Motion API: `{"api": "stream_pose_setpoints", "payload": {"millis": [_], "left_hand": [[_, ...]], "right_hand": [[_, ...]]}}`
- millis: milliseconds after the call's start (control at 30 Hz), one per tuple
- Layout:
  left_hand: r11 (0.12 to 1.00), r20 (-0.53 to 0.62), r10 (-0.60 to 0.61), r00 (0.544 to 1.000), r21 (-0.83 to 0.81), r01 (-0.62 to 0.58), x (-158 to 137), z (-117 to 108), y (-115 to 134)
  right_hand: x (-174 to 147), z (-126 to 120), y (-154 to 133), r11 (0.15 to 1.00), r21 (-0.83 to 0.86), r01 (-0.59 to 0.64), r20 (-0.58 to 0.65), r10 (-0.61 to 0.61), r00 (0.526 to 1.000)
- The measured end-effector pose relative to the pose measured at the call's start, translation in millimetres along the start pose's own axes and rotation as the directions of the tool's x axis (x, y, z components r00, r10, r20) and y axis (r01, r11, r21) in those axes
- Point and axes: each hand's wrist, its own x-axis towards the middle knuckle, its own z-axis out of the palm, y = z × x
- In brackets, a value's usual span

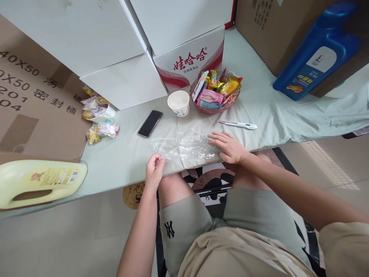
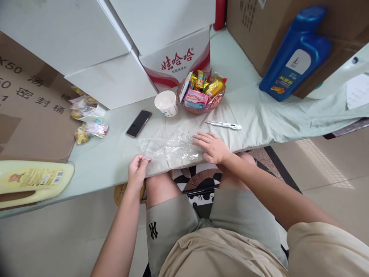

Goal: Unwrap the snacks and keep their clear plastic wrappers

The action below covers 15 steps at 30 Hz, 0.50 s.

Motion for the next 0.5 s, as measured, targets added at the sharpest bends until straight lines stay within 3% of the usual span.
{"api": "stream_pose_setpoints", "payload": {"millis": [233, 367, 500], "left_hand": [[0.994, 0.279, 0.107, 0.954, -0.009, -0.109, 7, 23, 14], [0.974, 0.277, 0.16, 0.948, 0.11, -0.196, 12, 27, 13], [0.906, 0.333, 0.15, 0.931, 0.33, -0.264, 18, 13, 7]], "right_hand": [[4, 1, -6, 0.996, -0.068, -0.066, -0.008, 0.065, 0.998], [4, 0, -7, 0.989, -0.108, -0.096, -0.029, 0.094, 0.995], [5, -1, -6, 0.993, -0.098, -0.064, 0.025, 0.067, 0.997]]}}
